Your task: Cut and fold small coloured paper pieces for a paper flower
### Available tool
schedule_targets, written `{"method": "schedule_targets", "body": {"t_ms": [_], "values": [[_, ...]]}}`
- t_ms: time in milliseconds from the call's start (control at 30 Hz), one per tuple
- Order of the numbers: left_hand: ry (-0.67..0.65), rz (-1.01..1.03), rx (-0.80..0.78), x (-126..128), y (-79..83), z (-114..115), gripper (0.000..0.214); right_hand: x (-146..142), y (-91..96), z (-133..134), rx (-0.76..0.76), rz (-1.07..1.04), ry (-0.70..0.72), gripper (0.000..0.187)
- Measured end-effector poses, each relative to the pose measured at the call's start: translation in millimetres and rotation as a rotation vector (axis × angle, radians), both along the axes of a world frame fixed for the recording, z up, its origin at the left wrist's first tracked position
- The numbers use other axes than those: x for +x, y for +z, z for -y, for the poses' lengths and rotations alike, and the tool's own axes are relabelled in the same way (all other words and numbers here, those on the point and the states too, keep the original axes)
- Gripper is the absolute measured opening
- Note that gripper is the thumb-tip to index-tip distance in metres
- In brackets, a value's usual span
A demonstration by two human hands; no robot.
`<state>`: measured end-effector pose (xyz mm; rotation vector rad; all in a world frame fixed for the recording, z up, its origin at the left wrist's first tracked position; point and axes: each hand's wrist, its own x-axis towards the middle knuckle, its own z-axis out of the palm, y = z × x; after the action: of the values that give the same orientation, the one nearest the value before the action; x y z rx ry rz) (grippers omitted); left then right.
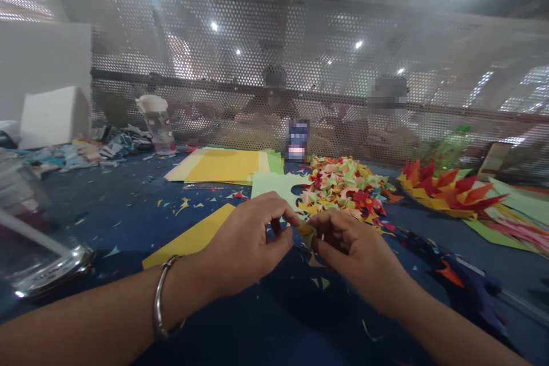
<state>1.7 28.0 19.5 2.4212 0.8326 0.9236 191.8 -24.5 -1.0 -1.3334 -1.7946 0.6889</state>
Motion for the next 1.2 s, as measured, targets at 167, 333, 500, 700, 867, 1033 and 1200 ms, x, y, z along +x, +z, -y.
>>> {"method": "schedule_targets", "body": {"t_ms": [167, 333, 500, 700, 867, 1033, 1200], "values": [[0.001, 0.0, 0.0, 0.2, 1.2, 0.8, 0.012, 0.1, 0.0, -0.6, 0.001, -0.009, 0.009, 0.012], [-0.001, 0.001, 0.004, -0.4, 1.5, 1.7, 0.011, -0.7, 2.0, -1.1, 0.005, -0.002, 0.014, 0.011], [-0.001, -0.014, 0.015, 0.4, 1.3, 1.4, 0.011, 0.1, 2.1, -0.6, 0.005, -0.021, 0.015, 0.01], [0.006, -0.014, 0.042, 0.5, 0.6, 1.9, 0.012, 0.5, 1.5, -2.8, -0.003, -0.011, 0.007, 0.012], [0.013, -0.024, 0.006, 0.5, -1.1, 1.6, 0.012, 0.4, 1.2, -2.2, -0.003, -0.008, 0.015, 0.012], [-0.033, -0.027, -0.144, 1.3, -1.1, -0.2, 0.009, 0.6, 0.8, -0.1, 0.003, 0.029, 0.007, 0.013], [-0.079, -0.008, -0.296, 1.4, -3.8, -5.2, 0.011, 0.8, 1.0, -0.4, 0.012, 0.058, -0.008, 0.012]]}}
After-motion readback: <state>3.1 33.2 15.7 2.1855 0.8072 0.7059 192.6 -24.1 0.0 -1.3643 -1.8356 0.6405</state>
